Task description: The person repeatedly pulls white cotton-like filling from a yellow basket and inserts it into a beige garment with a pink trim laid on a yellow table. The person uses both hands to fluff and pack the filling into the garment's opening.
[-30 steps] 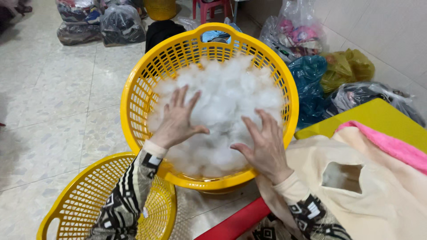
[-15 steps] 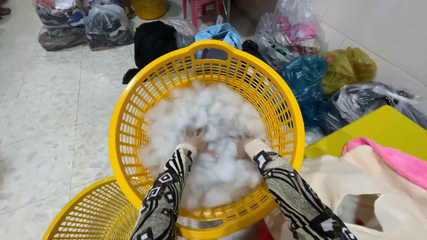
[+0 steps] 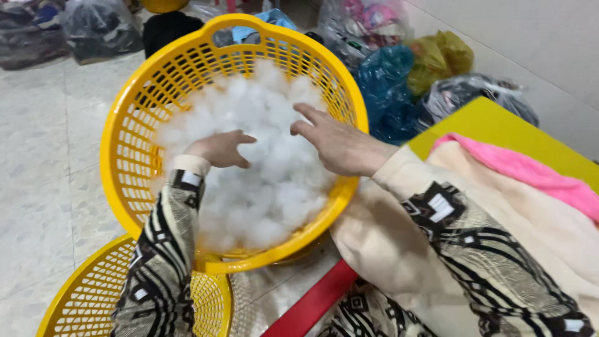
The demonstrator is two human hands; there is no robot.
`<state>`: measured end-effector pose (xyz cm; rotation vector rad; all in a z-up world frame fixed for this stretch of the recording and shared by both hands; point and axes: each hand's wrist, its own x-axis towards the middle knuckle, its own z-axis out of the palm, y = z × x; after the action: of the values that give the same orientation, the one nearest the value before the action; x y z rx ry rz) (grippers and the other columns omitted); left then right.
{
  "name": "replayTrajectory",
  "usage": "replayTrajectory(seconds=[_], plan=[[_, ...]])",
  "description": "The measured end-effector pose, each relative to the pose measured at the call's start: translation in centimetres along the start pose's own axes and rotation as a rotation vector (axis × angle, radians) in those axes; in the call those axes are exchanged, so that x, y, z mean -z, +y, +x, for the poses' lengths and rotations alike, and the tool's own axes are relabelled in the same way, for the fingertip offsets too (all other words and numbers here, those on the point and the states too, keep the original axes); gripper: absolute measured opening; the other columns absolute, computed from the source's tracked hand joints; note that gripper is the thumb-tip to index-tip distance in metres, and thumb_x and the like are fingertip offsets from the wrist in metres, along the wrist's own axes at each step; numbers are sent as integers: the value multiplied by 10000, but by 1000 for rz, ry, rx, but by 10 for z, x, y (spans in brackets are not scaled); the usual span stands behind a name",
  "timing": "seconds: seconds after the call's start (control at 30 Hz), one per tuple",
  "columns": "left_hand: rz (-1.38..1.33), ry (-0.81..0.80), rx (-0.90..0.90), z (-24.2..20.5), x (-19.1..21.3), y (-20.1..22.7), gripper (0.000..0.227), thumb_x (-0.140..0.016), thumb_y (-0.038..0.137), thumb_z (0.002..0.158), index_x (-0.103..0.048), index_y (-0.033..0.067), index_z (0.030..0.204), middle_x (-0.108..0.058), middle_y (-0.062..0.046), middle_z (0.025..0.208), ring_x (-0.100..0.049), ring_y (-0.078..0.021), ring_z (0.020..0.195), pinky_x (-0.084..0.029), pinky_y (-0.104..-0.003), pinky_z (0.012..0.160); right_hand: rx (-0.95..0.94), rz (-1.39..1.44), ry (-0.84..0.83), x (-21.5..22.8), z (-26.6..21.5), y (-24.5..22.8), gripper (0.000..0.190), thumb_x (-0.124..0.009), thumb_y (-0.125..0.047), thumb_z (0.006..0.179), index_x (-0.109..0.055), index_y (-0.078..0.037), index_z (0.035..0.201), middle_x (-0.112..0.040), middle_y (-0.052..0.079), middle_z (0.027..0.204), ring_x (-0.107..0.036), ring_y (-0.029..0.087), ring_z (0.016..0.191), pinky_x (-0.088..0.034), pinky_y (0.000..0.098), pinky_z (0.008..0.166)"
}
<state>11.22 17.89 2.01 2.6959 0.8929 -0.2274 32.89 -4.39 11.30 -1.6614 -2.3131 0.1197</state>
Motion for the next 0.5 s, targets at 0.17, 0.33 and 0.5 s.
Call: replayTrajectory(seconds=[0.17,0.33,0.5], plan=[[134,771,-6,-64,29,111,617,-860,246,766,-620,83,1310,-535,-229,1399,-629,-432,1061,-507,-528,851,-114,75,389,40,-138,2,560,-550,118,806,-540,-30,1347,-526,200,1425,-622,330,1186,-531,388,943],[-496,1011,-627,-56,-54,270,263,-761,68,926,-672,64,1173,-592,-131,1298,-676,-319,1092,-568,-397,920,-509,276,653,-7,-236,24,245,-508,69,917,-626,-25,1110,-713,113,960,-771,250,878,-596,336,781],[-459,715,-201,9,-146,337,449,-548,375,1035,-604,55,1344,-530,-228,1430,-510,-414,1316,-343,-516,1061,-938,35,110,-76,-261,81,347,-643,-196,901,-660,-26,1203,-722,259,1102,-711,401,1047,-546,436,905]])
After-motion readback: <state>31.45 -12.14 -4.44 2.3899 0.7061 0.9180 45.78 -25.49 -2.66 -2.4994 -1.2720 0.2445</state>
